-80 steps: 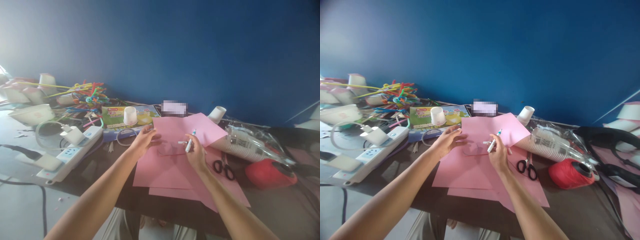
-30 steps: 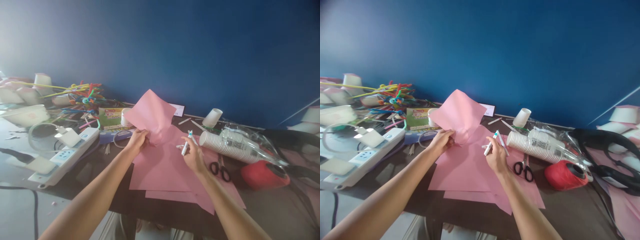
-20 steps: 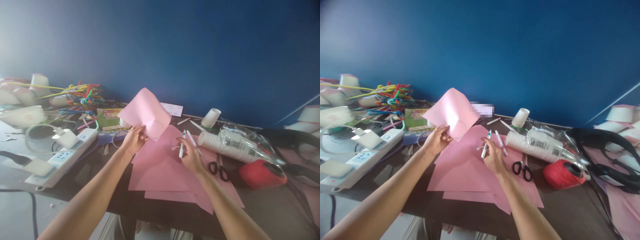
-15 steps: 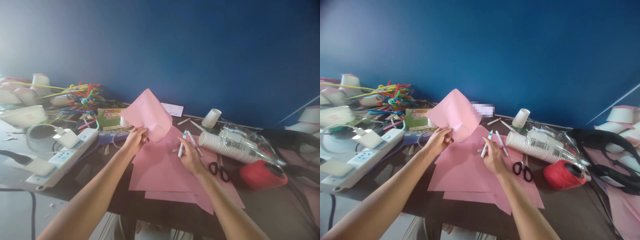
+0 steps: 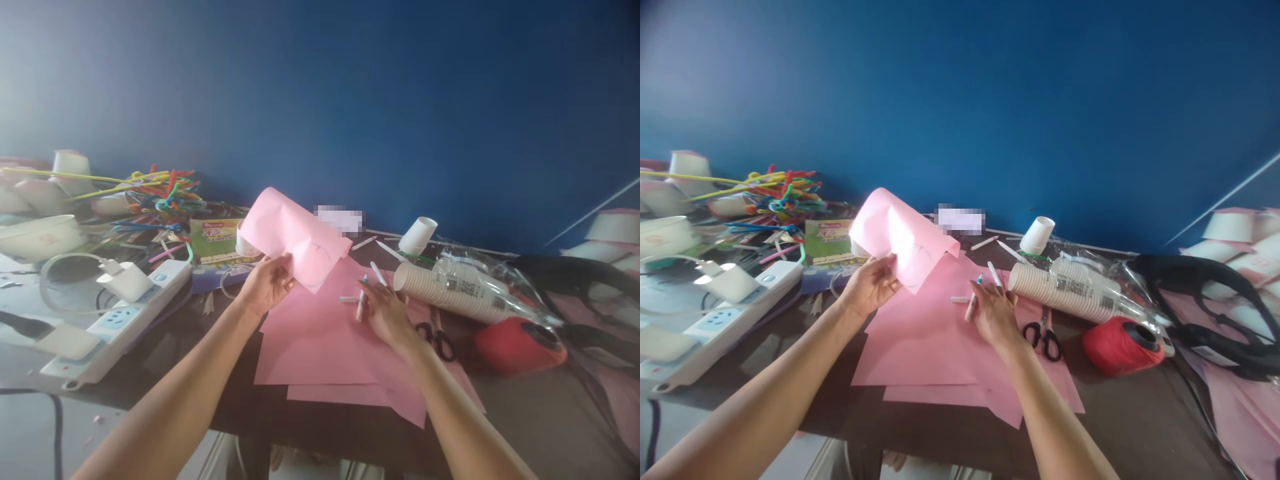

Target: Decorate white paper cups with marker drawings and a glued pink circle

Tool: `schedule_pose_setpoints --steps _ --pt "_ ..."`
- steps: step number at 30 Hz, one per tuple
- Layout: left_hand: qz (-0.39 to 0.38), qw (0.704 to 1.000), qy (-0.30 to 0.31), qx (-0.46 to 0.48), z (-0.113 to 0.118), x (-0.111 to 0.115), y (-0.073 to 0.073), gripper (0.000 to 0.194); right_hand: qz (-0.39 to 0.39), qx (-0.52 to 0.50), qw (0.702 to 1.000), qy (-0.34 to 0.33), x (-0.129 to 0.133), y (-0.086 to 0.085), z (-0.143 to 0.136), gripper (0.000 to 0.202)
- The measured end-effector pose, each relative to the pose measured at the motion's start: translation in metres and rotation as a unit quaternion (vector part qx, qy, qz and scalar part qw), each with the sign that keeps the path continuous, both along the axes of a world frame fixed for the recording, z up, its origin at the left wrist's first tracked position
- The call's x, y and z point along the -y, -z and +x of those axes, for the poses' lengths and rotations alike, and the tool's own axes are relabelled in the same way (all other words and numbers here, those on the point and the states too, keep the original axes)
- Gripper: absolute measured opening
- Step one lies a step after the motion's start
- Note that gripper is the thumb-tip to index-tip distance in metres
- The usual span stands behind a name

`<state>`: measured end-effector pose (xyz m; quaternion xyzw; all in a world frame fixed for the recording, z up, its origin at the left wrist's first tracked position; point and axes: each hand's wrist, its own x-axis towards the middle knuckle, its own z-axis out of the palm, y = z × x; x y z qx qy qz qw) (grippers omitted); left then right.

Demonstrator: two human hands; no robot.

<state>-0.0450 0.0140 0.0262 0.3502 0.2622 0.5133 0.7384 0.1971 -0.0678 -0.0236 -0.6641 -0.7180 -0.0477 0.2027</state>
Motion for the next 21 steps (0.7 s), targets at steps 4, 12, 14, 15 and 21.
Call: schedule_pose_setpoints --steps 4,12,14,15,21 --pt "0.016 0.997 -0.02 -0.07 0.009 0.002 0.005 0.02 -0.013 -0.006 1.0 0.015 -0.001 -0.005 -0.002 0.056" --pt "0.017 0.999 -0.042 -0.004 0.006 -0.001 0.001 0.018 0.121 -0.075 0.98 0.138 -0.002 -0.014 0.01 0.033" --pt "0.001 0.997 -0.064 -0.033 0.005 -0.003 0.004 0.02 0.164 -0.113 0.969 0.148 -0.002 -0.015 0.016 0.031" --pt "-0.001 0.994 -0.084 -0.067 0.005 -0.004 0.007 0.021 0.185 -0.13 0.962 0.152 -0.002 -0.016 0.019 0.031" --pt "0.092 0.965 -0.129 -0.209 0.006 -0.004 0.019 0.025 0.226 -0.181 0.939 0.188 0.006 -0.04 0.029 0.033"
